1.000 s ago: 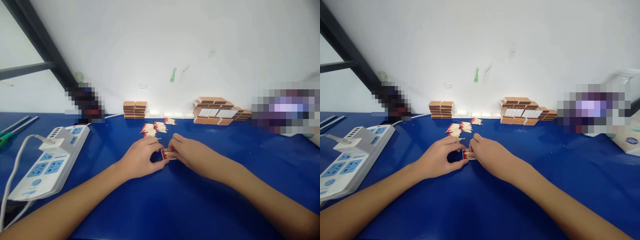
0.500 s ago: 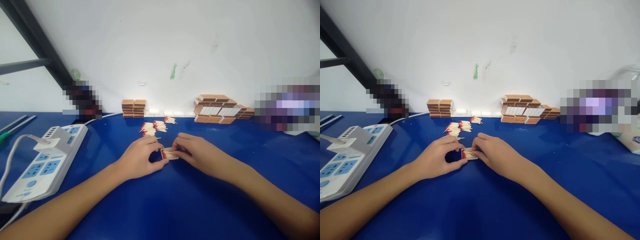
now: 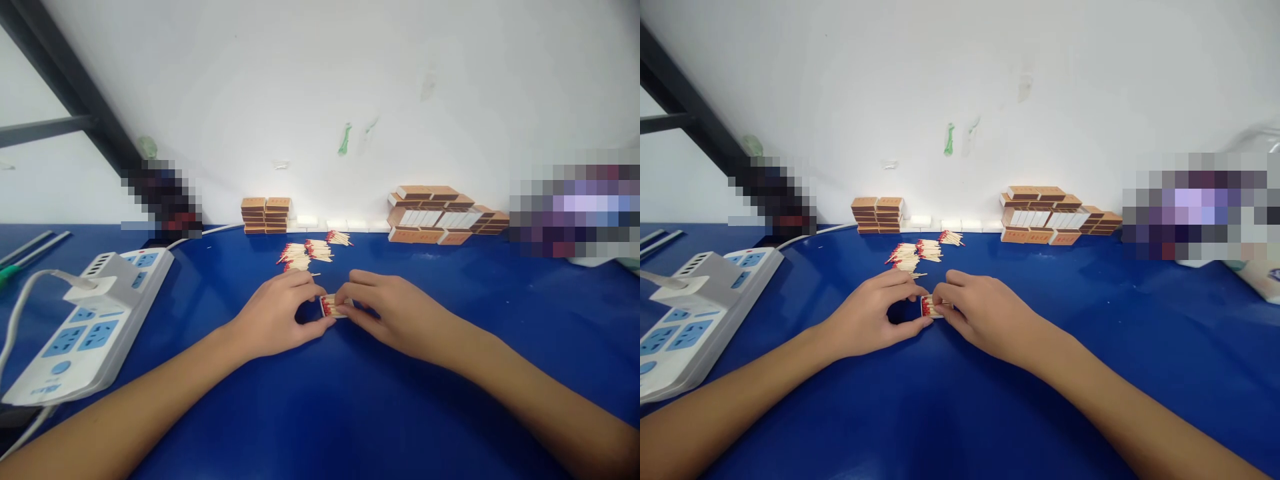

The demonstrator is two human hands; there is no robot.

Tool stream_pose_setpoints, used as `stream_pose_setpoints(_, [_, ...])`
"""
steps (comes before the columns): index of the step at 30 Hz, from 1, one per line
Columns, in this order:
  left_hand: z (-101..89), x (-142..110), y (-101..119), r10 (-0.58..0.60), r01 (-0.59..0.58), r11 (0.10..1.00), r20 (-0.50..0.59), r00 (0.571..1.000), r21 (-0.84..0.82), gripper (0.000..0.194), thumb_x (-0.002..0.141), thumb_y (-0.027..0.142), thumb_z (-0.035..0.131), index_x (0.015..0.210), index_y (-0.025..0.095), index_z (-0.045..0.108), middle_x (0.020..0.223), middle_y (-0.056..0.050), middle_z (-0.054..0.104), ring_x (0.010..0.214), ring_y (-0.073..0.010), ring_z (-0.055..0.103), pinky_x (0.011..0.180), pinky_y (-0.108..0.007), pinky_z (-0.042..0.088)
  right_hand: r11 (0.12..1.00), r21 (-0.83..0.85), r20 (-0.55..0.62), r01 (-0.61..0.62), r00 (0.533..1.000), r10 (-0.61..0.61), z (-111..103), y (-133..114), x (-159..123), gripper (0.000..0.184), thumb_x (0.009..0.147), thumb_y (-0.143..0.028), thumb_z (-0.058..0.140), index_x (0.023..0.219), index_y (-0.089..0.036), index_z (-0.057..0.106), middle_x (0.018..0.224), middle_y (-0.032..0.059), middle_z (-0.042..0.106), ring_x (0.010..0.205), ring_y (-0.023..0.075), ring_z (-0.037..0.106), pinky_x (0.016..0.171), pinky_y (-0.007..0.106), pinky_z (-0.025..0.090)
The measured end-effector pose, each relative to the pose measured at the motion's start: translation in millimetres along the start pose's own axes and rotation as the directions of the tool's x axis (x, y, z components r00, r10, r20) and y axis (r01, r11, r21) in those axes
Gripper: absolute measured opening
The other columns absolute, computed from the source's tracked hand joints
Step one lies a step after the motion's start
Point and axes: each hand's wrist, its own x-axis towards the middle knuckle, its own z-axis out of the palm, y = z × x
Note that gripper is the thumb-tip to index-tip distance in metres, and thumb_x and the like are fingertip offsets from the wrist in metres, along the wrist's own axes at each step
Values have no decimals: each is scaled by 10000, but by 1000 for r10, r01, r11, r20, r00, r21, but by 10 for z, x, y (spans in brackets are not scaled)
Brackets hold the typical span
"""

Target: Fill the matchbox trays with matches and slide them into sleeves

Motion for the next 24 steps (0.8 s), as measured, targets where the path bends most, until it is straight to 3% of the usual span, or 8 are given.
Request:
stream_pose_setpoints(3, [-5, -6, 0, -4, 4, 1000, 3, 1000, -3, 269, 911, 392, 719, 1075, 180, 731, 964, -53, 675, 898, -207, 645, 784, -356, 527, 1000, 16, -27, 13, 1000, -13, -22, 8, 1, 190, 1038, -231, 532, 1018, -193, 718, 881, 29, 628, 672, 130, 563, 613, 265, 385])
stream_pose_setpoints(5, [-9, -13, -2, 0, 0, 1000, -2, 1000, -3, 275, 907, 397, 723, 1080, 183, 732, 957, -53, 674, 887, -207, 642, 779, -355, 526, 1000, 25, -108, -11, 994, 13, -55, 55, 26, 166, 1020, -230, 559, 1006, -199, 722, 855, 22, 633, 683, 133, 561, 629, 266, 385])
stream_pose_setpoints(9, [-10, -22, -5, 20, -20, 1000, -11, 1000, -12, 273, 915, 401, 716, 1083, 187, 732, 941, -50, 674, 881, -206, 637, 797, -358, 529, 979, 10, -255, -202, 947, 197, -120, 325, 179, 148, 975, -275, 613, 900, -195, 712, 743, 11, 606, 671, 154, 539, 640, 286, 377])
stream_pose_setpoints(11, [-11, -23, -4, 25, -25, 1000, -5, 1000, -14, 280, 918, 399, 712, 1092, 180, 731, 944, -55, 676, 888, -209, 636, 810, -363, 530, 957, 7, -254, -289, 925, 281, -126, 515, 310, 141, 946, -303, 643, 898, -190, 713, 755, 19, 624, 683, 165, 548, 650, 296, 385])
stream_pose_setpoints(15, [-15, -22, 2, 23, -23, 1000, -5, 1000, -13, 283, 921, 398, 706, 1091, 173, 730, 956, -62, 685, 890, -211, 639, 806, -362, 530, 948, -40, -236, -316, 925, 299, -110, 790, 609, 210, 924, -378, 673, 944, -175, 721, 876, 56, 674, 754, 183, 587, 684, 302, 410])
stream_pose_setpoints(20, [-16, -16, -5, 22, -22, 1000, 9, 1000, -12, 271, 924, 405, 699, 1063, 176, 741, 959, -60, 689, 894, -211, 641, 813, -360, 526, 908, -181, -175, -377, 921, 347, -120, 807, 875, 279, 903, -420, 701, 951, -146, 732, 982, 115, 716, 836, 227, 639, 701, 321, 415])
stream_pose_setpoints(24, [-16, -14, -10, 28, -28, 1000, 16, 999, -4, 282, 934, 413, 686, 1073, 173, 738, 949, -58, 684, 897, -213, 636, 827, -363, 524, 871, -231, -113, -433, 901, 418, -118, 754, 949, 206, 910, -361, 690, 873, -164, 735, 898, 103, 734, 784, 224, 645, 671, 320, 406])
